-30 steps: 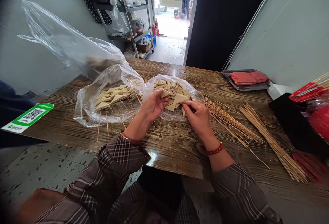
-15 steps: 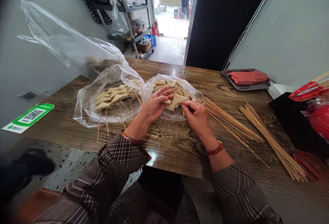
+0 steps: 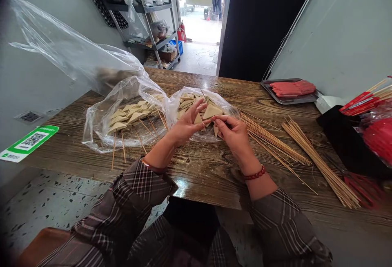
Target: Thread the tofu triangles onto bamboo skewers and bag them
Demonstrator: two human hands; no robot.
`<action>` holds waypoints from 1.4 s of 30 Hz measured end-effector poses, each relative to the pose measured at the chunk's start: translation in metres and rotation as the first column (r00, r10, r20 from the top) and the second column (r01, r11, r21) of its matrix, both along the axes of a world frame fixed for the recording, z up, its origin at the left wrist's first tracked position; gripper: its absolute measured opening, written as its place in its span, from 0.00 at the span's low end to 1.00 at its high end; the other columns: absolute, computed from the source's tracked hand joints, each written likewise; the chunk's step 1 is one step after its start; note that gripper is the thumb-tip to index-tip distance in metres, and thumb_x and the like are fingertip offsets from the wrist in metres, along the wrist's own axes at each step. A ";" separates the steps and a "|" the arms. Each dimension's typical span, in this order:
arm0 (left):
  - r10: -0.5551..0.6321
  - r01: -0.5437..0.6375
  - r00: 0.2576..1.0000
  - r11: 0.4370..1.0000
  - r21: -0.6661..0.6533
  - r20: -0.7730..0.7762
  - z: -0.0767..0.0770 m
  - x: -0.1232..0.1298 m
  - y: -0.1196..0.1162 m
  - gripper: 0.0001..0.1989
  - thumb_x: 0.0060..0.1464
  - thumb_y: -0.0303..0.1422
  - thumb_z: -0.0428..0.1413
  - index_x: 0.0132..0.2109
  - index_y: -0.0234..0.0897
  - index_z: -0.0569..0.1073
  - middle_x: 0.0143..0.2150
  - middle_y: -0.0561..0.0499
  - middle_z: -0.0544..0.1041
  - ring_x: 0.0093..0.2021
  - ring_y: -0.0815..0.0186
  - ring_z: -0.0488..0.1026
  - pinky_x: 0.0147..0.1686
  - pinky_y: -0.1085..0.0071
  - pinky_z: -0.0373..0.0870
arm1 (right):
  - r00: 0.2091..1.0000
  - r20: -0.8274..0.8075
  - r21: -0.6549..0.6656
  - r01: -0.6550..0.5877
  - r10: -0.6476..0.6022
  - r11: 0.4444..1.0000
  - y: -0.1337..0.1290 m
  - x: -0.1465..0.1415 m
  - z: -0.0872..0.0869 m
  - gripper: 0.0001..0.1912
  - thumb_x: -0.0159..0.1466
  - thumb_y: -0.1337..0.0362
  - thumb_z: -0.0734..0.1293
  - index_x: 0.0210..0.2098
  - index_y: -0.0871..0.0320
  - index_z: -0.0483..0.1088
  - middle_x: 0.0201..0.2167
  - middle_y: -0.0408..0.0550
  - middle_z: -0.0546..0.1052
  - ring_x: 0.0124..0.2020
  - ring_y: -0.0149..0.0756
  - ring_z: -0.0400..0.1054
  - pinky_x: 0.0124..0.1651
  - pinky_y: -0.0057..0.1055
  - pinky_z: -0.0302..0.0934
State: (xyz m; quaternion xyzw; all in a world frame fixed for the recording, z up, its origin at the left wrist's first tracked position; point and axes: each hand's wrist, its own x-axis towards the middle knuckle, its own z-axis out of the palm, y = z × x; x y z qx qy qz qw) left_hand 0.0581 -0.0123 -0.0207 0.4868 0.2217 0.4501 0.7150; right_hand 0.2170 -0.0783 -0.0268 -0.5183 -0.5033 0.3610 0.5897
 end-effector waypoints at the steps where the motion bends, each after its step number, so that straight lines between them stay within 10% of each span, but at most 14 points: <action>1: -0.026 0.026 1.000 0.999 0.020 -0.014 0.000 0.000 -0.002 0.40 0.37 0.14 0.63 0.58 0.44 0.71 0.63 0.44 0.67 0.63 0.57 0.66 0.54 0.67 0.70 | 0.999 -0.042 -0.005 -0.014 0.014 1.000 0.000 -0.001 0.001 0.18 0.57 0.49 0.71 0.37 0.56 0.79 0.27 0.44 0.76 0.19 0.25 0.60 0.18 0.24 0.52; 11: -0.110 0.137 0.968 0.985 0.109 -0.226 0.002 0.002 -0.010 0.48 0.33 0.17 0.65 0.64 0.43 0.67 0.56 0.44 0.74 0.53 0.62 0.73 0.49 0.73 0.69 | 0.982 0.026 -0.064 -0.184 0.186 0.981 -0.002 -0.006 0.000 0.16 0.56 0.51 0.73 0.34 0.57 0.80 0.19 0.40 0.72 0.19 0.24 0.58 0.20 0.23 0.52; 19: -0.164 0.159 0.971 0.986 -0.042 -0.175 -0.007 0.003 -0.005 0.22 0.41 0.35 0.69 0.44 0.33 0.75 0.36 0.47 0.78 0.34 0.68 0.75 0.37 0.71 0.73 | 0.993 -0.102 -0.005 0.053 -0.053 0.999 0.002 -0.004 -0.001 0.18 0.55 0.49 0.73 0.35 0.57 0.79 0.21 0.41 0.72 0.20 0.25 0.61 0.20 0.25 0.54; 29: -0.009 0.014 0.987 0.999 0.031 -0.160 -0.009 0.008 -0.007 0.17 0.45 0.43 0.68 0.34 0.33 0.78 0.26 0.54 0.72 0.24 0.76 0.64 0.24 0.77 0.59 | 0.987 -0.145 0.013 0.076 -0.073 0.997 0.001 -0.007 0.000 0.15 0.54 0.52 0.74 0.34 0.56 0.80 0.29 0.45 0.77 0.22 0.25 0.64 0.20 0.24 0.53; 42: 0.196 -0.176 0.980 0.944 -0.278 0.045 0.007 -0.010 0.009 0.05 0.60 0.30 0.57 0.36 0.33 0.73 0.35 0.47 0.82 0.30 0.72 0.77 0.33 0.76 0.71 | 0.874 0.468 0.240 0.019 -0.132 0.971 -0.008 0.010 0.007 0.08 0.64 0.61 0.68 0.36 0.54 0.80 0.33 0.47 0.77 0.33 0.33 0.70 0.32 0.30 0.62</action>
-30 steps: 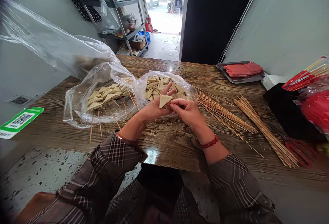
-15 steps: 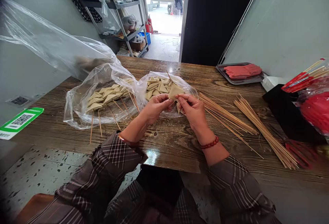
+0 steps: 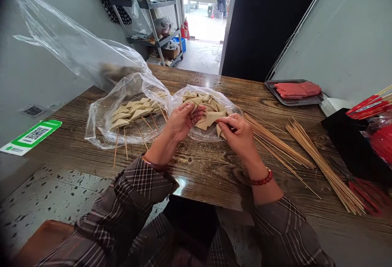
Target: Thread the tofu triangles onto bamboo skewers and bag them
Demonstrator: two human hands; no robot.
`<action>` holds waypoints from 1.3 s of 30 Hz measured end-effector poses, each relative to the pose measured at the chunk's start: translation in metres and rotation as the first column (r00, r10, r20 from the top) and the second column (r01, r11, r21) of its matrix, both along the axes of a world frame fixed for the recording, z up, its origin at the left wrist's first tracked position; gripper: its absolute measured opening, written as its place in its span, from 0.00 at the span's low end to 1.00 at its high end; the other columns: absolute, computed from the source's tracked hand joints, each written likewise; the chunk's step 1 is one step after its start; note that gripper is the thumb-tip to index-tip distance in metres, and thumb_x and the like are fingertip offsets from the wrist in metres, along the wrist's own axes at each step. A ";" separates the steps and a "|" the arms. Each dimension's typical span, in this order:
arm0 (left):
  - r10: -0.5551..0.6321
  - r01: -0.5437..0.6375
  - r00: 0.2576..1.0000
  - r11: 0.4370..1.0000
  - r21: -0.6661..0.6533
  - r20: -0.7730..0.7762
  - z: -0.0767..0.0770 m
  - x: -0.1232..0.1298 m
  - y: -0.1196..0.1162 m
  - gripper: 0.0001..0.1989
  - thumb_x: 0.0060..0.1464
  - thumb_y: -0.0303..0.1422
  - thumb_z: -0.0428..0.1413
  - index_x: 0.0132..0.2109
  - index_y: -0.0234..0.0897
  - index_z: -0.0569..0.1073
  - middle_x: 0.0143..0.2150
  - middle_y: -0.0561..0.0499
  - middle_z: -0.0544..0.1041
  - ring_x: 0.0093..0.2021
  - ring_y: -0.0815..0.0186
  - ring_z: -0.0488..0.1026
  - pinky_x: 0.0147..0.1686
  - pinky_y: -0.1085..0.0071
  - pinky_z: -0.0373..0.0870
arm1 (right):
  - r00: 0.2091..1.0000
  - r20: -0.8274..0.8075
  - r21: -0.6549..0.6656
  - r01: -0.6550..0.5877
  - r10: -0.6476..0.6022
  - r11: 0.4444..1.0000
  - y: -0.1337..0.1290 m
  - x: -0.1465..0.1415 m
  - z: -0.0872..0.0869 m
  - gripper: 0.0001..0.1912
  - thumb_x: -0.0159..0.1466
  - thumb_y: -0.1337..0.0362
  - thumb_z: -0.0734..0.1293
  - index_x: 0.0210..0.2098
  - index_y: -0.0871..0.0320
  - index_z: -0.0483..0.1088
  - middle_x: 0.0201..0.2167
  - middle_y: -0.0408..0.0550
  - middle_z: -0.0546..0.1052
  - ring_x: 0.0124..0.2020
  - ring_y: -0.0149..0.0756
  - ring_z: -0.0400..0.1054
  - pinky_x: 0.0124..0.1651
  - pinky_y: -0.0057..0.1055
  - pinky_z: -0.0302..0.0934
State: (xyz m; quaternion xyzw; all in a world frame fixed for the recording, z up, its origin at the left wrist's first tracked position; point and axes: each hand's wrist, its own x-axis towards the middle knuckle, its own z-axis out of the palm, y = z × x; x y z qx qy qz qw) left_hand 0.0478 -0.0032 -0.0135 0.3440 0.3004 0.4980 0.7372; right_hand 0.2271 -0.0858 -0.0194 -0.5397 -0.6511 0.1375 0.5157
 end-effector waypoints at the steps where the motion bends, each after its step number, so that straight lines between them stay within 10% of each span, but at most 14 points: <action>1: -0.001 0.002 1.000 1.000 -0.026 0.010 0.001 0.000 0.000 0.05 0.61 0.29 0.55 0.36 0.32 0.73 0.36 0.47 0.82 0.31 0.72 0.78 0.34 0.76 0.71 | 1.000 0.016 0.007 -0.001 0.001 1.000 0.000 0.002 0.000 0.08 0.64 0.62 0.68 0.37 0.54 0.80 0.33 0.47 0.77 0.34 0.34 0.70 0.33 0.31 0.63; 39: -0.021 0.023 1.000 0.999 -0.049 0.023 0.001 -0.002 -0.002 0.07 0.61 0.27 0.53 0.38 0.31 0.76 0.37 0.44 0.83 0.36 0.66 0.81 0.46 0.70 0.73 | 0.960 0.275 0.035 0.039 -0.048 0.999 -0.001 0.019 -0.003 0.10 0.65 0.62 0.66 0.40 0.54 0.80 0.33 0.48 0.76 0.34 0.37 0.71 0.37 0.35 0.64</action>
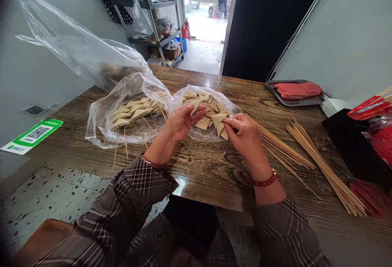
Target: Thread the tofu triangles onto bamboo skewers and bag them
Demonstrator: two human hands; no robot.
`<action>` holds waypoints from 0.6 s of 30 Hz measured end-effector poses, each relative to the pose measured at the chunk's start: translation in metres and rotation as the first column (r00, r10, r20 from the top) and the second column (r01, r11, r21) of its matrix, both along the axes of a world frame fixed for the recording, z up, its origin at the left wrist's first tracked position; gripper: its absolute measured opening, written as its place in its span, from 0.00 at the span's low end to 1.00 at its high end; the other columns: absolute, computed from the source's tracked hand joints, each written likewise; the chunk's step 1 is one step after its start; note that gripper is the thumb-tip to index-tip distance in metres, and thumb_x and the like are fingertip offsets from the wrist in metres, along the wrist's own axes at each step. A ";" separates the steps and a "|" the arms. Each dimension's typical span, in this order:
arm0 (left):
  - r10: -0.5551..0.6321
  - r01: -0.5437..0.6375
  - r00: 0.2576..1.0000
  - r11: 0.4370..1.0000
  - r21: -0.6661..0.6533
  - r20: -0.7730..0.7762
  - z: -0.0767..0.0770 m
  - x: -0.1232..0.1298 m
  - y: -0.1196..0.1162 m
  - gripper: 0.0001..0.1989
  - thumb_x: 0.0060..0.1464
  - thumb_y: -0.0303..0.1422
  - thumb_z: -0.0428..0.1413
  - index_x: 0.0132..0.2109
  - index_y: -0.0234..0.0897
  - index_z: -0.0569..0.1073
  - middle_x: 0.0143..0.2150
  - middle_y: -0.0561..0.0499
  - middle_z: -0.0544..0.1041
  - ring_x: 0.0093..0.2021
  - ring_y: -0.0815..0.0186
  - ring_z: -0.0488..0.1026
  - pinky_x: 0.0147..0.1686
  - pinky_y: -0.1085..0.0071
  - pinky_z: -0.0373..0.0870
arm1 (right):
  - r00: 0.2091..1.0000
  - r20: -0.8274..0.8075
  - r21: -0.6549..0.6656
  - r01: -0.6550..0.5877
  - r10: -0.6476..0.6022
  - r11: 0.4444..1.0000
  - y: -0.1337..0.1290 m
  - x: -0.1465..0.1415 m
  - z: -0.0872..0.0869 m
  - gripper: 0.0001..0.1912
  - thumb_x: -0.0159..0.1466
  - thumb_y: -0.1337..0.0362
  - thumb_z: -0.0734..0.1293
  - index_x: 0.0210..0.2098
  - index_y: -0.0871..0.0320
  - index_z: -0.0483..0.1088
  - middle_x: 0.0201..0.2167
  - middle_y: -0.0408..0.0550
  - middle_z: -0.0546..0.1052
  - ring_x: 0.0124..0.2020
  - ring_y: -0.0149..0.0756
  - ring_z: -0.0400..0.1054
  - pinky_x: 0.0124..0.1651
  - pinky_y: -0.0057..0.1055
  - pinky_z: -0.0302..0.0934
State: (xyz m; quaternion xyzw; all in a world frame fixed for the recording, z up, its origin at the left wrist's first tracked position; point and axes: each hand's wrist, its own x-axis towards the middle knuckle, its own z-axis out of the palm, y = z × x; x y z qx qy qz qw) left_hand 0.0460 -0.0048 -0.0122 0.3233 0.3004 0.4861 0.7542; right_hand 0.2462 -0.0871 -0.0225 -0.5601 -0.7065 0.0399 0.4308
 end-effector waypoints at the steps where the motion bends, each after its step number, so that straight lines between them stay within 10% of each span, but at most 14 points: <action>1: 0.005 -0.004 1.000 1.000 0.010 -0.008 0.000 0.000 0.000 0.06 0.60 0.27 0.53 0.37 0.31 0.75 0.36 0.44 0.83 0.35 0.66 0.81 0.47 0.69 0.73 | 1.000 0.008 -0.001 0.011 -0.011 1.000 0.000 0.000 0.000 0.10 0.65 0.62 0.66 0.40 0.54 0.81 0.33 0.48 0.76 0.34 0.37 0.71 0.37 0.35 0.65; 18: 0.051 -0.038 0.995 0.987 0.158 -0.080 -0.004 0.007 -0.004 0.04 0.54 0.31 0.60 0.35 0.33 0.74 0.35 0.46 0.83 0.40 0.64 0.80 0.43 0.70 0.70 | 0.995 -0.102 -0.028 -0.014 0.011 1.000 0.000 -0.013 -0.004 0.09 0.65 0.63 0.65 0.37 0.54 0.80 0.31 0.47 0.77 0.34 0.37 0.71 0.37 0.34 0.64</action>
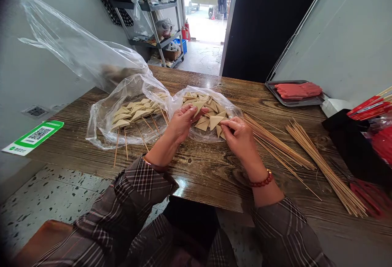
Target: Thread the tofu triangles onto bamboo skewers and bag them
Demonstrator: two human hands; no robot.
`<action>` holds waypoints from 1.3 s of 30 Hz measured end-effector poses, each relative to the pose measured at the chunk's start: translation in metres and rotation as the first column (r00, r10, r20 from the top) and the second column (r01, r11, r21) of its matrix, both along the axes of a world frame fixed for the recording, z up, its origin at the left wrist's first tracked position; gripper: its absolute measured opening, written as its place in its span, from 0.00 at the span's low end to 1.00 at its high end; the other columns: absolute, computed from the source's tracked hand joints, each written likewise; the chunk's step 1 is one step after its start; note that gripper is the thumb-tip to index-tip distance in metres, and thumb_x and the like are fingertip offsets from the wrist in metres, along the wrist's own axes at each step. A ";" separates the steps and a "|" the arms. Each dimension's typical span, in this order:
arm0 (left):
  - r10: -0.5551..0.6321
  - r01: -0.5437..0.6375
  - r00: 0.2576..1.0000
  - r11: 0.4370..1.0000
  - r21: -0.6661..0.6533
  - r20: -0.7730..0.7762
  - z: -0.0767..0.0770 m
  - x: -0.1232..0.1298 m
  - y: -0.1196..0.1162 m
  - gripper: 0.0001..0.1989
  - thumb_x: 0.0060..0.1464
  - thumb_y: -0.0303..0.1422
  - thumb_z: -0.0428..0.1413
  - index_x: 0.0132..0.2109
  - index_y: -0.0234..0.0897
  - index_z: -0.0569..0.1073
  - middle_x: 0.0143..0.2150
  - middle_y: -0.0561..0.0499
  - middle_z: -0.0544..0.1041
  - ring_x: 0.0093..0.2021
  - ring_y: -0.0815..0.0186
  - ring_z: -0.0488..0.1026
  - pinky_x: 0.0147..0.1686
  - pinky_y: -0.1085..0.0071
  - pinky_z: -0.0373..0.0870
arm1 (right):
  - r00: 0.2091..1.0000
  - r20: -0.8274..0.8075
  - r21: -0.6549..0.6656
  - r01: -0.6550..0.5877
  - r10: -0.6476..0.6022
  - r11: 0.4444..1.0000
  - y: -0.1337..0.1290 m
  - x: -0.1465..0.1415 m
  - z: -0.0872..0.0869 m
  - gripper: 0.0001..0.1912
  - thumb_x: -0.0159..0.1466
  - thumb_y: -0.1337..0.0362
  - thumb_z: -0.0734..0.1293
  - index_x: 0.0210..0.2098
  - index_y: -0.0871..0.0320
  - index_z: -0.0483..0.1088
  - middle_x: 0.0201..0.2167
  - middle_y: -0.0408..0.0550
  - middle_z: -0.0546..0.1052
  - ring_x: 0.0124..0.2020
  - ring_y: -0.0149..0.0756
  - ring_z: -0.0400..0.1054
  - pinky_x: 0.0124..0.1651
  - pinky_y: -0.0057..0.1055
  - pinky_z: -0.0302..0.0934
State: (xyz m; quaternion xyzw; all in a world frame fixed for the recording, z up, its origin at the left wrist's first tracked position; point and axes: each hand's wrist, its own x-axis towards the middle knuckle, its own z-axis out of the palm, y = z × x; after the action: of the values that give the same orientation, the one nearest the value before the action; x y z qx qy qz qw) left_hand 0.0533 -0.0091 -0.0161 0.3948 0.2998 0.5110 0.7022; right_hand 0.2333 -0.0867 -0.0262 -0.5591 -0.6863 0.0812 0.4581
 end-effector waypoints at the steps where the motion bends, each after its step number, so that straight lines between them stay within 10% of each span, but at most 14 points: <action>1: -0.004 0.004 1.000 1.000 0.009 -0.004 0.000 0.000 0.000 0.05 0.54 0.31 0.60 0.35 0.33 0.74 0.35 0.46 0.83 0.40 0.64 0.80 0.42 0.71 0.70 | 1.000 -0.010 -0.002 0.002 -0.002 1.000 0.000 -0.001 0.000 0.09 0.65 0.63 0.65 0.36 0.54 0.79 0.31 0.47 0.77 0.33 0.37 0.71 0.37 0.34 0.64; 39: -0.067 0.066 0.998 0.995 0.080 0.002 -0.007 0.007 -0.005 0.09 0.52 0.36 0.62 0.35 0.33 0.76 0.33 0.49 0.81 0.33 0.68 0.76 0.37 0.73 0.69 | 0.998 -0.030 0.041 0.058 -0.057 0.997 0.007 -0.011 -0.014 0.10 0.66 0.60 0.65 0.37 0.52 0.79 0.33 0.48 0.77 0.36 0.39 0.71 0.39 0.36 0.65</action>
State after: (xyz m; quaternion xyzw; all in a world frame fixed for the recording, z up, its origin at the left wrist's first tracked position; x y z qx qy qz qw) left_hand 0.0603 -0.0138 -0.0232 0.4313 0.2643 0.4998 0.7031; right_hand 0.2221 -0.0795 -0.0399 -0.5678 -0.6647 0.0615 0.4817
